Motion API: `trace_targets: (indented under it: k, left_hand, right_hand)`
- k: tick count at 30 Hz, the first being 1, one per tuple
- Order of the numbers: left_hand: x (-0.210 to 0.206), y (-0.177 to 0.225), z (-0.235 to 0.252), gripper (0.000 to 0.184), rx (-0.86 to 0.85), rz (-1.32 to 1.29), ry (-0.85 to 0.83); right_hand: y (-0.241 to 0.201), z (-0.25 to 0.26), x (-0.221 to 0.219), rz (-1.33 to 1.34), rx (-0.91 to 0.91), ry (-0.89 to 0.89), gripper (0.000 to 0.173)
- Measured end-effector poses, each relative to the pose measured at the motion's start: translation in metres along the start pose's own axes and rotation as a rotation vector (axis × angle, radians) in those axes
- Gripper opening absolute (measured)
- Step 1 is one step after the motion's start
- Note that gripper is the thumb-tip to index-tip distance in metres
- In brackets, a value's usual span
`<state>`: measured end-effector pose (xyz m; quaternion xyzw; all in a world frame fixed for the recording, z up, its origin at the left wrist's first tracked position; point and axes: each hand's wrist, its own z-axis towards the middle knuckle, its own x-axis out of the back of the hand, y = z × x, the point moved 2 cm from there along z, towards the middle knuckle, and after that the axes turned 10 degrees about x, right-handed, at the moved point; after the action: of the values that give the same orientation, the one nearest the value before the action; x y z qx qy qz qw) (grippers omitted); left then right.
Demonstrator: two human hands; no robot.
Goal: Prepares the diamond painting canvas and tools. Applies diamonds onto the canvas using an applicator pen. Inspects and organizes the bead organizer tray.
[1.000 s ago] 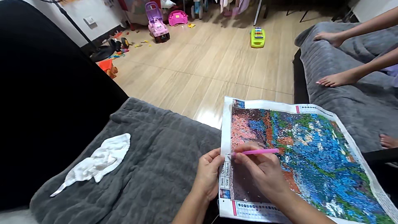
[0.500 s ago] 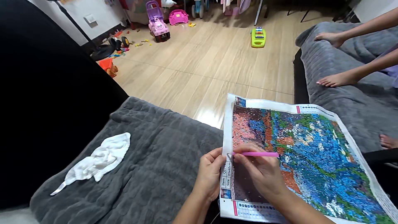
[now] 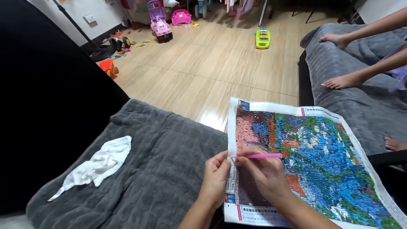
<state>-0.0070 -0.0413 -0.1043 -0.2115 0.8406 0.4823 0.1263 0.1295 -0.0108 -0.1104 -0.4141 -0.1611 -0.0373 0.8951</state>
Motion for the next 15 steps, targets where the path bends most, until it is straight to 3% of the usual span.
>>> trace_targets:
  k: [8, 15]
  left_hand:
    - [0.005, 0.001, -0.001, 0.031, 0.021, -0.016, -0.043]
    - [0.019, -0.007, -0.008, 0.037, 0.211, -0.040, -0.137]
  right_hand:
    - [-0.008, 0.008, 0.006, 0.501, -0.580, 0.128, 0.015]
    - [-0.012, -0.002, 0.029, 0.551, -0.626, 0.186, 0.018]
